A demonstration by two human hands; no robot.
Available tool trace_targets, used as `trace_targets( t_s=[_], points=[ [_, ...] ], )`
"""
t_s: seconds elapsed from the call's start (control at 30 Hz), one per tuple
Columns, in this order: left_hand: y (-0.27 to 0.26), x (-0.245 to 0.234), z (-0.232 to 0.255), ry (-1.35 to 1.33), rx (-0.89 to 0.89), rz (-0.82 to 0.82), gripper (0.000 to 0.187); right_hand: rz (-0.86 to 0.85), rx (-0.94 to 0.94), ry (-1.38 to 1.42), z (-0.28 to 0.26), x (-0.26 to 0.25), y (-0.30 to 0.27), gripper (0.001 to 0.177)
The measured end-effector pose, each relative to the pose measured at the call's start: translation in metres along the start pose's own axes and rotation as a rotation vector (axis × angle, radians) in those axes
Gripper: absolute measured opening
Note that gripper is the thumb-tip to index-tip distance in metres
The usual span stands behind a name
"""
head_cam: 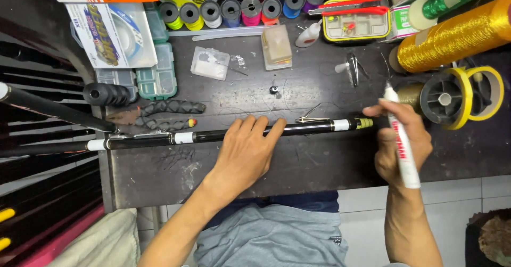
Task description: The person uses a white marker to draw lines on the black sections of a fishing rod. They rotate the rod to mark different sides and briefly use pliers to adjust the marker cap before continuing to mark the rod.
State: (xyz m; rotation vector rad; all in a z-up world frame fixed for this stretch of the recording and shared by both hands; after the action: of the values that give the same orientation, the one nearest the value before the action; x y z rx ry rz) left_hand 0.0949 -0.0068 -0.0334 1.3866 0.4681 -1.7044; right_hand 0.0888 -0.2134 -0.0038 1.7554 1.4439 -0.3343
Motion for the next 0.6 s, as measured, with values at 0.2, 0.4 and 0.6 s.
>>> trace_targets(
  t_s=[0.2,0.4,0.6],
  points=[
    [-0.005,-0.002,-0.003,0.008,-0.028,-0.004,0.038,-0.084,-0.087,0.039,-0.002,0.01,-0.002,0.027],
    [-0.016,0.002,-0.007,0.027,-0.058,-0.022,0.063,-0.12,-0.044,0.044,0.001,0.018,-0.012,0.024],
    [-0.016,-0.001,-0.008,-0.026,-0.052,0.037,0.049,-0.138,-0.038,0.057,0.0,0.021,-0.017,0.025]
  ],
)
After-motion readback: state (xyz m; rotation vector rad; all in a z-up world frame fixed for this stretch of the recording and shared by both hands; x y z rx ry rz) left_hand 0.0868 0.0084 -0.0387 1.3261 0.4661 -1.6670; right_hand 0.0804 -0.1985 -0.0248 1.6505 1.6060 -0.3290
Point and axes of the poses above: each hand's wrist, its own y-axis towards the middle knuckle, its own x-axis out of the palm, z = x × y, the point moved 5 cm from there along y, towards the middle knuckle, and after that the axes turned 5 degrees about -y, right-handed, at the moved point
